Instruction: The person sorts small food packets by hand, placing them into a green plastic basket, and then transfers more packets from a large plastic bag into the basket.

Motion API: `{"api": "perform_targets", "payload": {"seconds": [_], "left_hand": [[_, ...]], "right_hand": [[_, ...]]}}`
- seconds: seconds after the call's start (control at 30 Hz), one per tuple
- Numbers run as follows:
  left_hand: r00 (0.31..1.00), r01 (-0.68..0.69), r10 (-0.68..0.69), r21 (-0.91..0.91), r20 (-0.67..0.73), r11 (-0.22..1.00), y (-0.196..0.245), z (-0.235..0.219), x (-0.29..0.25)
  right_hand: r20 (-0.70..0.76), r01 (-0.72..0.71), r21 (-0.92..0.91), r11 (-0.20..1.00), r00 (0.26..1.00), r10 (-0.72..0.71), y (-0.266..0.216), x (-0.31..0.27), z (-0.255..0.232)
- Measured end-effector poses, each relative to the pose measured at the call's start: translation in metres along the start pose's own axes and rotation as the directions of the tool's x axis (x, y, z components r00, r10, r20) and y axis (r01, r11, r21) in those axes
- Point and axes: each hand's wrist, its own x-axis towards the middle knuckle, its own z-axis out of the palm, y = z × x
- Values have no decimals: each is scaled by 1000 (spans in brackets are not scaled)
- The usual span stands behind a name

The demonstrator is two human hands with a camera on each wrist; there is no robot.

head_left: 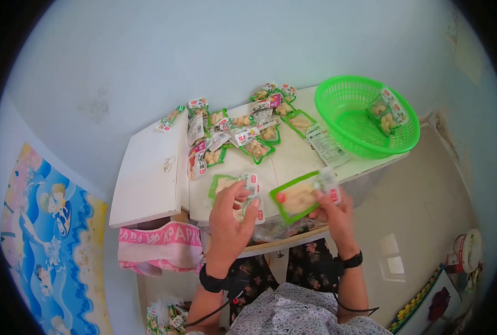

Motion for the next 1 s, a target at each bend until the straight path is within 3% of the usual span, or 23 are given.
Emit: {"api": "perform_targets", "payload": {"seconds": [0.07,0.17,0.2,0.4,0.6,0.73,0.9,0.97,1.0], "left_hand": [[999,-28,33,162,-29,986,0,10,-8],[989,-113,138,370,-43,922,6,29,-11],[982,-149,183,431,-38,890,8,36,-10],[993,-91,116,466,-26,880,-12,70,-3],[980,189,-198,197,27,962,-33,71,-5],[992,120,-116,119,-41,986,-37,68,-3],[994,45,-40,45,-101,998,-9,63,0],[997,68,-68,-7,-46,998,-8,68,-4],[997,81,-82,-35,-18,996,-8,69,-7]], "right_hand": [[-171,37,6,999,985,-35,3,4,-16],[-253,86,108,990,966,-56,5,7,-17],[-244,57,111,992,969,-28,10,7,-16],[-196,-4,185,983,980,41,46,5,17],[-124,-94,309,946,983,138,41,0,28],[-90,-120,202,972,986,141,37,0,28],[-73,-122,97,988,989,130,40,6,46],[-78,-135,33,990,987,137,46,6,58],[-58,-73,29,997,996,75,63,8,62]]}}
